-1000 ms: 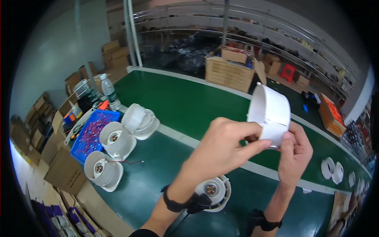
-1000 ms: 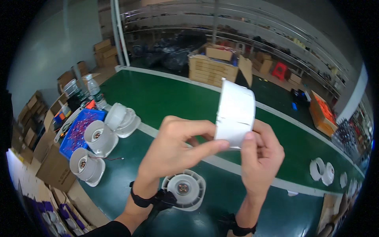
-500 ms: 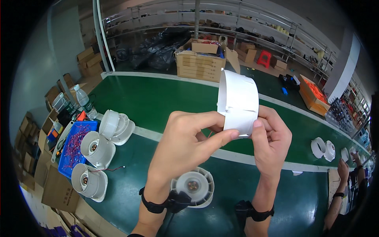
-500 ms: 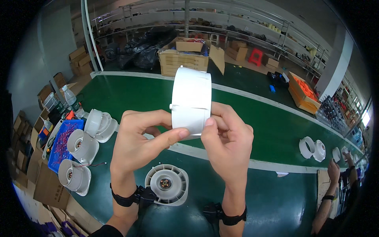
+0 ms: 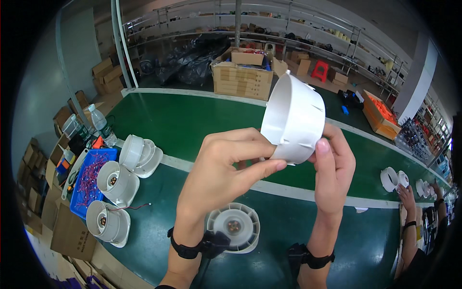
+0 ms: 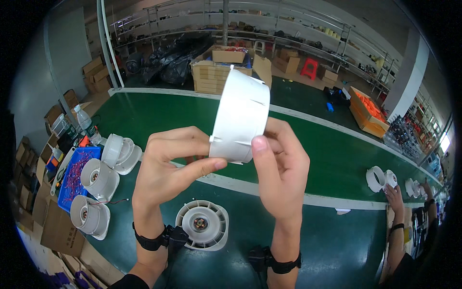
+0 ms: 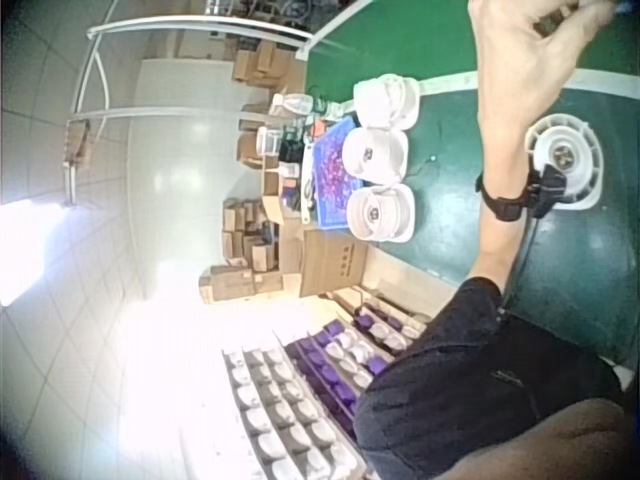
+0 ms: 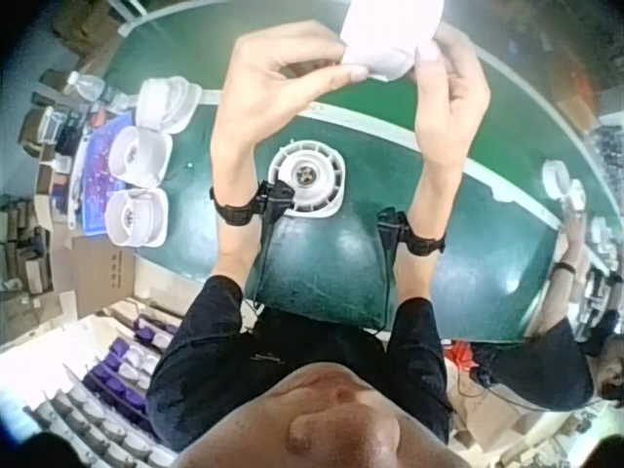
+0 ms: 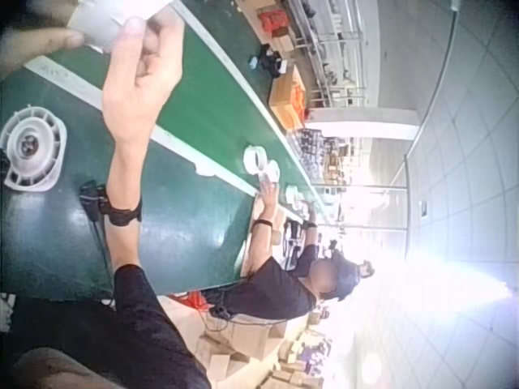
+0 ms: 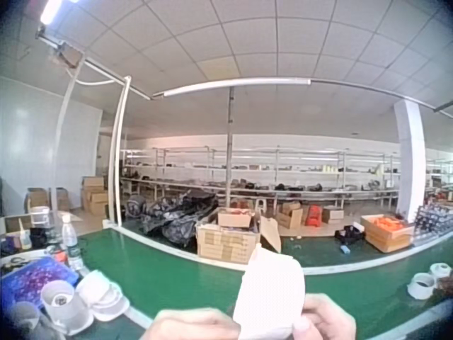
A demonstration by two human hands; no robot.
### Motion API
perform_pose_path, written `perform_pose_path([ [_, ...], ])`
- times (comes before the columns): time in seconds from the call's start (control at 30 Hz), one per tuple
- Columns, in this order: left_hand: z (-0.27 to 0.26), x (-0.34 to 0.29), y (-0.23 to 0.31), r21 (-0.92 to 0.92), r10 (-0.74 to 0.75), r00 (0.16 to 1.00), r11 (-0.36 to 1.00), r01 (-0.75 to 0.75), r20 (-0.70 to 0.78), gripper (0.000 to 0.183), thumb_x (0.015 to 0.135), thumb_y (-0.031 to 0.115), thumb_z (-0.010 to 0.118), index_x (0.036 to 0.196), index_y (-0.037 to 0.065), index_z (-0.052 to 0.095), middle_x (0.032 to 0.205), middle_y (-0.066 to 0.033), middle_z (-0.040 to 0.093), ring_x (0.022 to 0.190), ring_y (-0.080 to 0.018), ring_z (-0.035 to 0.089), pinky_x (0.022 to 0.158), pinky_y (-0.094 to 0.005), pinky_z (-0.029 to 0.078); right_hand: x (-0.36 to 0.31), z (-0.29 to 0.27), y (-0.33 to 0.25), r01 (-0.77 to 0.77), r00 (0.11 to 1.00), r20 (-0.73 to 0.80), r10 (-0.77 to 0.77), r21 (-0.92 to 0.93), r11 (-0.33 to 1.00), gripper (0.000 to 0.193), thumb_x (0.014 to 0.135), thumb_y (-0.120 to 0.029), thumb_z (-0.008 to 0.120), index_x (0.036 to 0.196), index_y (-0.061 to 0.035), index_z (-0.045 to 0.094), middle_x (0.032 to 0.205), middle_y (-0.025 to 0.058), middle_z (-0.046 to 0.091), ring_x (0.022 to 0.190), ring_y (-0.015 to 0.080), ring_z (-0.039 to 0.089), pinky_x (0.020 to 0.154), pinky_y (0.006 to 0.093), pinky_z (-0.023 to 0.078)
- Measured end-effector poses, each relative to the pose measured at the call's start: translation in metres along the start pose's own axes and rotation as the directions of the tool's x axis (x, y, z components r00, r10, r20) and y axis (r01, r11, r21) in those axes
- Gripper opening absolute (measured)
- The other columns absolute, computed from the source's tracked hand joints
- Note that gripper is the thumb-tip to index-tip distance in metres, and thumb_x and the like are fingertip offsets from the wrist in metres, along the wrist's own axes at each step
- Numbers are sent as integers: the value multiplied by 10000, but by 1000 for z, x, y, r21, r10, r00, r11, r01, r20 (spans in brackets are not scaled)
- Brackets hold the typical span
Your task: Assemble white plastic housing components and organize them on a table and pallet.
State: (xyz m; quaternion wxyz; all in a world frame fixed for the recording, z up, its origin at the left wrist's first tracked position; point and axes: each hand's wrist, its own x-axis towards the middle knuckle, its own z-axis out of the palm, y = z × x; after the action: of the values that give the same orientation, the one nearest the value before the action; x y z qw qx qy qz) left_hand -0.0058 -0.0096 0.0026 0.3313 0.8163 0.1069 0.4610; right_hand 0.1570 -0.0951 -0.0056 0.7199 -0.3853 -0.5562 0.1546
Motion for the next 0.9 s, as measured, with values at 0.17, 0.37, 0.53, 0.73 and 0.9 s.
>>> perform_pose_path([
  [0.17,-3,-3,-3,41,99,987,994,-105,129,100,786,1,711,864,-52,678,839,-103,653,687,-171,618,550,-280,458,0,-4,5,-23,1000,-13,24,69,997,216,978,-141,538,1089,44,551,929,91,666,835,75,595,701,204,462],
  [0.37,-7,-2,5,81,4,998,997,-9,59,203,764,63,724,942,-19,669,870,-88,653,740,-152,616,585,-242,477,-1,-1,2,8,999,45,-8,-8,1000,173,955,-94,570,1061,43,561,904,91,677,817,72,594,695,195,454],
  [0.53,3,3,13,-133,-52,978,991,25,-202,213,790,135,764,894,-19,659,825,-36,630,736,-79,571,571,-195,441,-5,-6,-5,17,984,180,8,-140,990,112,905,-36,599,969,55,589,763,98,691,714,76,611,640,201,452],
  [0.73,4,-6,16,-252,-211,913,960,125,-349,295,929,189,647,728,-24,612,620,24,550,529,-12,436,442,-198,327,-6,2,-7,83,956,293,-19,-207,975,104,863,-3,621,951,49,602,777,133,707,708,129,670,622,221,469],
  [0.9,4,0,9,-315,-233,926,939,135,-297,337,956,254,603,764,-18,648,597,14,560,501,-17,467,440,-180,343,-3,-1,-9,135,945,326,-28,-309,941,115,847,7,626,956,44,613,791,142,713,720,169,703,631,226,486],
])
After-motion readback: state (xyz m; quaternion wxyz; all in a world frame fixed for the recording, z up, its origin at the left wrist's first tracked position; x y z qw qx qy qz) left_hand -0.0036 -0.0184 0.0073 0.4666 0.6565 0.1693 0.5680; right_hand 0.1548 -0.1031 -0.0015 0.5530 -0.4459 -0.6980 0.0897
